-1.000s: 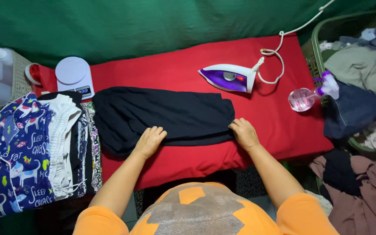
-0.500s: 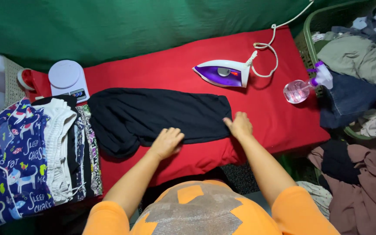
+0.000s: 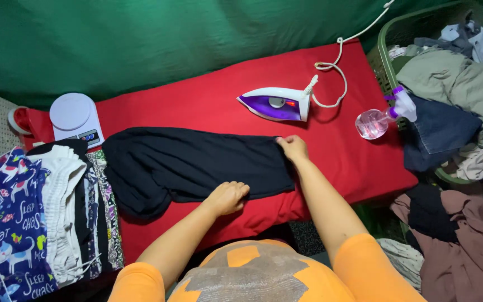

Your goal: Ironing black trousers on an ironing board using a steam iron.

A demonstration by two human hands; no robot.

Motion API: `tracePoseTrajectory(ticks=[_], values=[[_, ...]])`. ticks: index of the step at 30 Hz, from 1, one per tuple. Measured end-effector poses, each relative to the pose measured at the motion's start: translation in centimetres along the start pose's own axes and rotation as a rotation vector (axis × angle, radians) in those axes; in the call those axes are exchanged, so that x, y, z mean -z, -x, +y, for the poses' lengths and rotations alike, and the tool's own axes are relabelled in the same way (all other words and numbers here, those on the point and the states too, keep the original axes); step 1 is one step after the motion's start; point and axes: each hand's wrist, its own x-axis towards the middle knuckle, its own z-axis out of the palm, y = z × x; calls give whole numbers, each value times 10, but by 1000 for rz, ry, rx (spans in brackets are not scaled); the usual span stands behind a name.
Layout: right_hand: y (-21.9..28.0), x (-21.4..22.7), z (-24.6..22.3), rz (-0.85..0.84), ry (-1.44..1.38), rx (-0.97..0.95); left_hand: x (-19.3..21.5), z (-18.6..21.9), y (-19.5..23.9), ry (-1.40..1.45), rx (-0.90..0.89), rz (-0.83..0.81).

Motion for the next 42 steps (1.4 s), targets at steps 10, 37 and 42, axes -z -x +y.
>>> tracePoseTrajectory(ticks=[10,37,42], values=[[52,37,-46,322,-4,405,1,9,-16,-5,-6,-29],[58,17,-49,107,39,289,15,-39,44,-47,235,-129],[45,17,-76,62,112,196,11,-38,32,-64,217,-108]])
